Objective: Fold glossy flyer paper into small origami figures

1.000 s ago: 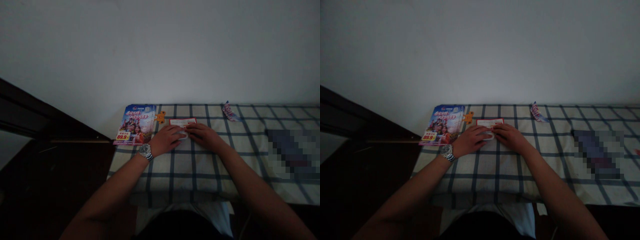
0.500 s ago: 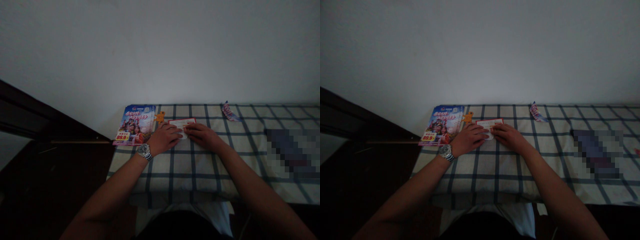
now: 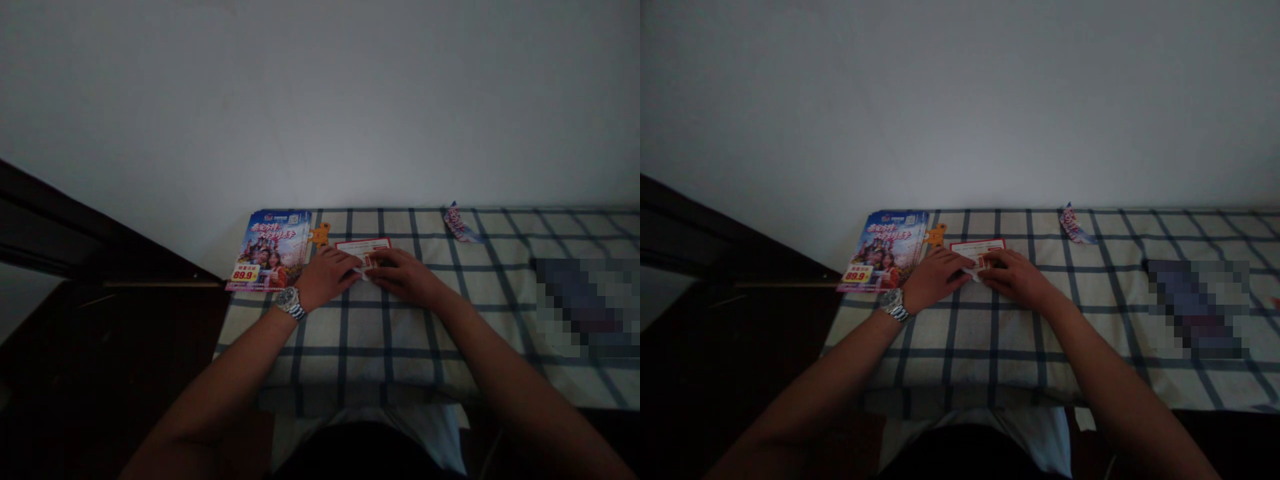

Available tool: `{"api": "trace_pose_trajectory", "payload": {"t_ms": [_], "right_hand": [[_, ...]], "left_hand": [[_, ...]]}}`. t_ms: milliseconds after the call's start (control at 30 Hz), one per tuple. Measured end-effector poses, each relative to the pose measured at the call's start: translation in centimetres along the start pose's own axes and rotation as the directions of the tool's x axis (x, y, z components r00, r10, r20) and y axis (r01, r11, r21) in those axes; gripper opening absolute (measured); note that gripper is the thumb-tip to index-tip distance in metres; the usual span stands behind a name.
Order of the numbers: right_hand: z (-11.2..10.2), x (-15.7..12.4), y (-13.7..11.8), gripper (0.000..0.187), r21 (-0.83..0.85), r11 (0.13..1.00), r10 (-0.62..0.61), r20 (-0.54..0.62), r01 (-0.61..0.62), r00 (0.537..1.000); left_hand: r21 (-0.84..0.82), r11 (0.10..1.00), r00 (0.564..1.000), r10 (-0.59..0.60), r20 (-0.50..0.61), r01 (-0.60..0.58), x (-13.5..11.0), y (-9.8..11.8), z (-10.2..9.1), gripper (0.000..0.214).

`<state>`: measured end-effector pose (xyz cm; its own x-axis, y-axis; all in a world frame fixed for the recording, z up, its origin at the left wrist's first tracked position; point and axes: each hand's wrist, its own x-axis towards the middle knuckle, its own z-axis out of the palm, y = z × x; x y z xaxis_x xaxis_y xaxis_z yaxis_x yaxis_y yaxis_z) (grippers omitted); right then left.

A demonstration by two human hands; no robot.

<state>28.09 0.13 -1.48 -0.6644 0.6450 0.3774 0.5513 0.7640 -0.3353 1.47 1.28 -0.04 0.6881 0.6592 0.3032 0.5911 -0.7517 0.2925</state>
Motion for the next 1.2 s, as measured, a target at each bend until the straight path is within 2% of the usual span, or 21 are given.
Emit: {"api": "trace_pose_trajectory", "payload": {"t_ms": [300,467,633,833,1200], "right_hand": [[0.5,0.0,-0.5,0.028,-0.003,1.0,-0.006,0.033,0.006,0.999],[0.5,0.1,-0.6,0.029,-0.004,1.0,-0.012,0.039,0.012,0.999],[0.4,0.1,-0.6,0.029,0.015,1.0,-0.003,0.046,0.002,0.999],[0.2,-0.1,-0.3,0.022,0.089,0.996,-0.028,0.015,0.026,1.0],[0.0,0.0,-0.5,0.023,0.085,0.995,-0.045,0.025,0.042,0.999]], "left_hand": [[-0.018,0.992,0.984,-0.128,-0.128,0.127,0.1,0.1,0.5,0.035],[-0.003,0.991,0.988,-0.132,-0.086,0.132,0.1,0.0,0.6,0.024],[-0.045,0.99,0.987,-0.136,-0.088,0.132,0.1,0.0,0.5,0.005],[-0.062,0.989,0.987,-0.136,-0.088,0.131,0.0,0.1,0.6,0.006],[-0.054,0.987,0.983,-0.154,-0.103,0.149,0.8,0.2,1.1,0.007]]}}
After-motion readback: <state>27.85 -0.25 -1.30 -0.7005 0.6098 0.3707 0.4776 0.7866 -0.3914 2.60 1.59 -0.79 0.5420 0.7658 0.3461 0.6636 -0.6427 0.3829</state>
